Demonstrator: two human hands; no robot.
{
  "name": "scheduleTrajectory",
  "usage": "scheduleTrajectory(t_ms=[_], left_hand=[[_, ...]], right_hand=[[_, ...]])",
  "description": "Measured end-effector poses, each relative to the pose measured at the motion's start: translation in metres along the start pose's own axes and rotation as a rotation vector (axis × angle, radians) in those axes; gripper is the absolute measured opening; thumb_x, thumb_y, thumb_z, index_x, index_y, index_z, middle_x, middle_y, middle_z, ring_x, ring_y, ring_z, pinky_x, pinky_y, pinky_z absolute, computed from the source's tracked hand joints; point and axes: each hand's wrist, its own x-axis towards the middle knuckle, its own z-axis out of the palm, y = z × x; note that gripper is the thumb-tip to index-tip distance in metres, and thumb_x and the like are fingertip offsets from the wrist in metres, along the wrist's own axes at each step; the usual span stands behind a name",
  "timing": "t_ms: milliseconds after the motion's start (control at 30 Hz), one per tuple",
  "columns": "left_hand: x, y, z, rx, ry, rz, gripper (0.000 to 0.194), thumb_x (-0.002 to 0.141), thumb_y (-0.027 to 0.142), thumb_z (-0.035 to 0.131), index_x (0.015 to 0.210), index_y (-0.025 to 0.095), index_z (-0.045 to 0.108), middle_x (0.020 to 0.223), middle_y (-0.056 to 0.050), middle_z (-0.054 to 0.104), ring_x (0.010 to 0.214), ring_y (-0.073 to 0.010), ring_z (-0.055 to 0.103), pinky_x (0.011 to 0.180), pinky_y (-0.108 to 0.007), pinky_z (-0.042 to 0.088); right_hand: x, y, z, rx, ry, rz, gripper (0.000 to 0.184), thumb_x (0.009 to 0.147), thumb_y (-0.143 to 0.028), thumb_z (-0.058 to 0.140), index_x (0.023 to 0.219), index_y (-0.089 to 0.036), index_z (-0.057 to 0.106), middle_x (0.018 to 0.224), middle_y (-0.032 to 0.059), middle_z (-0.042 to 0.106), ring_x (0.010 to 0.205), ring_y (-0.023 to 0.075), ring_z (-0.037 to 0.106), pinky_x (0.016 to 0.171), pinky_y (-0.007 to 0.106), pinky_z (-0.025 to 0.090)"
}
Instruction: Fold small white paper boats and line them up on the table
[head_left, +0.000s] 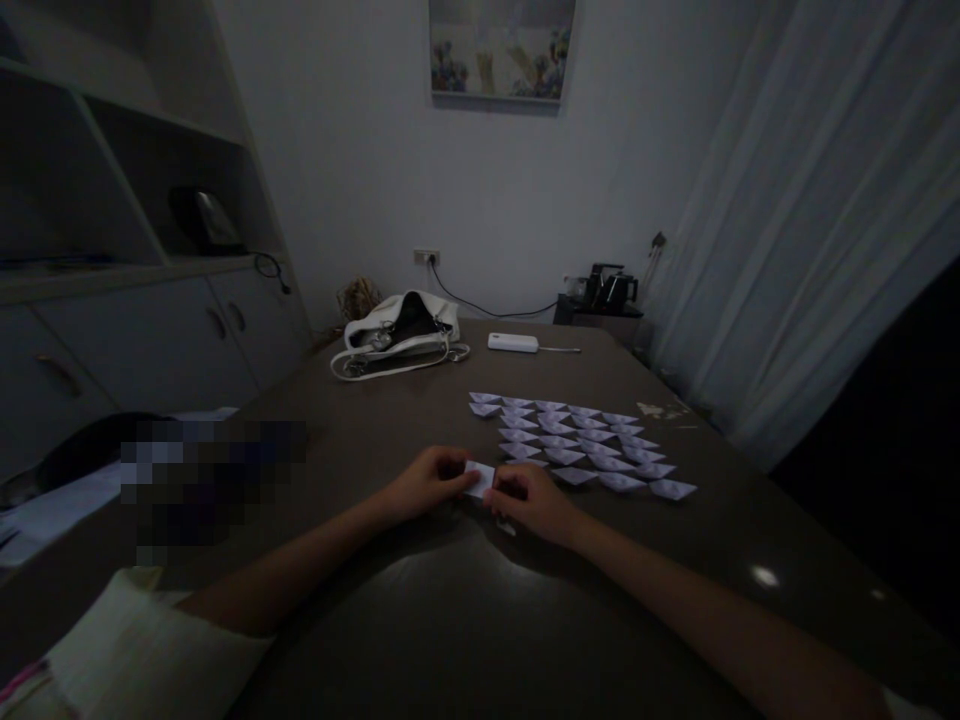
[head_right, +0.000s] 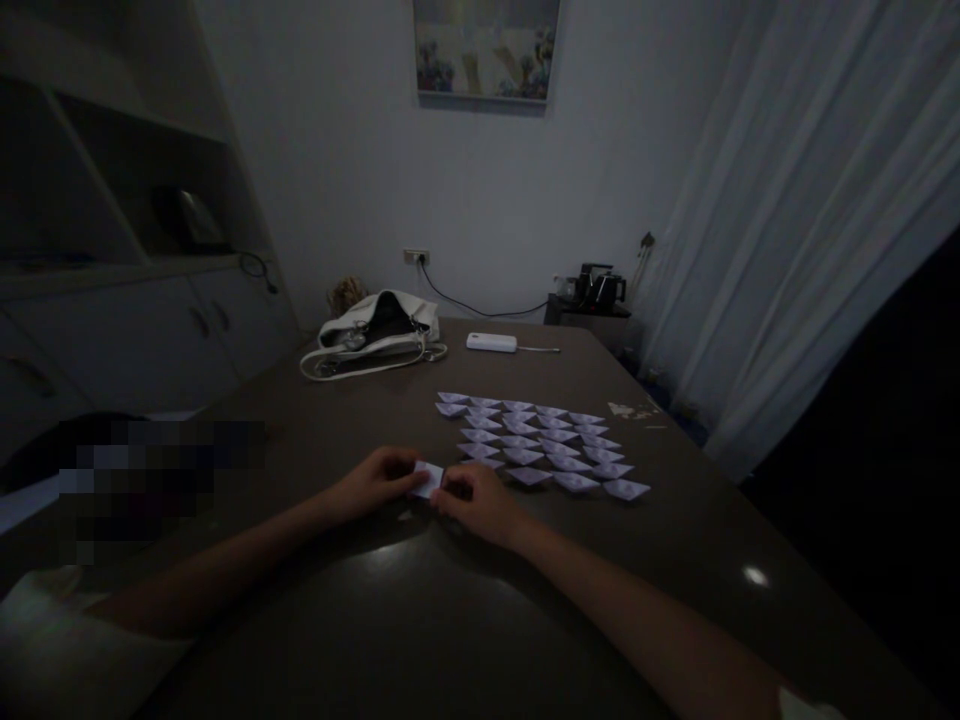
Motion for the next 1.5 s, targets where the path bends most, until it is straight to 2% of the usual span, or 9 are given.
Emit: scheduleTrajectory(t_ms=[300, 633, 1000, 1367, 1500], left_hand=[[-0.0001, 0.0037, 0.0013, -0.003, 0.008, -0.003, 0.026, 0.081, 0.036, 0.058, 0.073, 0.012, 0.055, 0.061, 0.004, 0.048, 0.056, -0.0094, 0.044, 0.052, -0.02, 0.033], [0.0, 0.0042, 0.002, 0.133, 0.043, 0.026, 0.028, 0.081, 0.037, 0.055, 0.068, 0.013, 0.053, 0.057, 0.006, 0.042, 0.052, -0.0087, 0.039, 0.048, -0.019, 0.03], [-0.0005, 0.004, 0.002, -0.022, -0.01, -0.012, 0.027, 0.08, 0.038, 0.058, 0.078, 0.011, 0.057, 0.066, 0.001, 0.054, 0.061, -0.0116, 0.05, 0.056, -0.021, 0.039], [-0.0022, 0.0053, 0.0017, 0.092, 0.011, 0.036, 0.026, 0.081, 0.037, 0.057, 0.073, 0.012, 0.054, 0.061, 0.004, 0.048, 0.056, -0.0098, 0.046, 0.051, -0.019, 0.035], [-0.0021, 0.0048, 0.0018, 0.069, 0.004, 0.031, 0.024, 0.081, 0.035, 0.057, 0.073, 0.013, 0.053, 0.062, 0.004, 0.048, 0.057, -0.0097, 0.045, 0.052, -0.02, 0.035]], right_hand=[[-0.0004, -0.0007, 0.0001, -0.042, 0.012, -0.009, 0.018, 0.081, -0.023, 0.056, 0.065, -0.014, 0.057, 0.058, -0.0014, 0.053, 0.054, 0.0108, 0.049, 0.051, 0.021, 0.035], [-0.0002, -0.0028, 0.0003, -0.039, 0.011, -0.022, 0.019, 0.081, -0.024, 0.057, 0.064, -0.014, 0.056, 0.057, -0.0016, 0.052, 0.054, 0.0108, 0.048, 0.051, 0.021, 0.034], [0.0003, 0.0006, 0.0005, 0.015, 0.009, -0.022, 0.02, 0.08, -0.025, 0.058, 0.063, -0.015, 0.056, 0.056, -0.0021, 0.052, 0.052, 0.0104, 0.049, 0.051, 0.021, 0.036], [0.0001, -0.0031, 0.0009, -0.053, 0.021, -0.022, 0.019, 0.08, -0.021, 0.057, 0.062, -0.014, 0.056, 0.055, -0.0023, 0.051, 0.051, 0.0099, 0.047, 0.05, 0.021, 0.033], [-0.0005, -0.0019, 0.001, -0.04, 0.016, -0.031, 0.019, 0.08, -0.021, 0.057, 0.063, -0.014, 0.056, 0.057, -0.0018, 0.052, 0.053, 0.0103, 0.048, 0.051, 0.021, 0.035]])
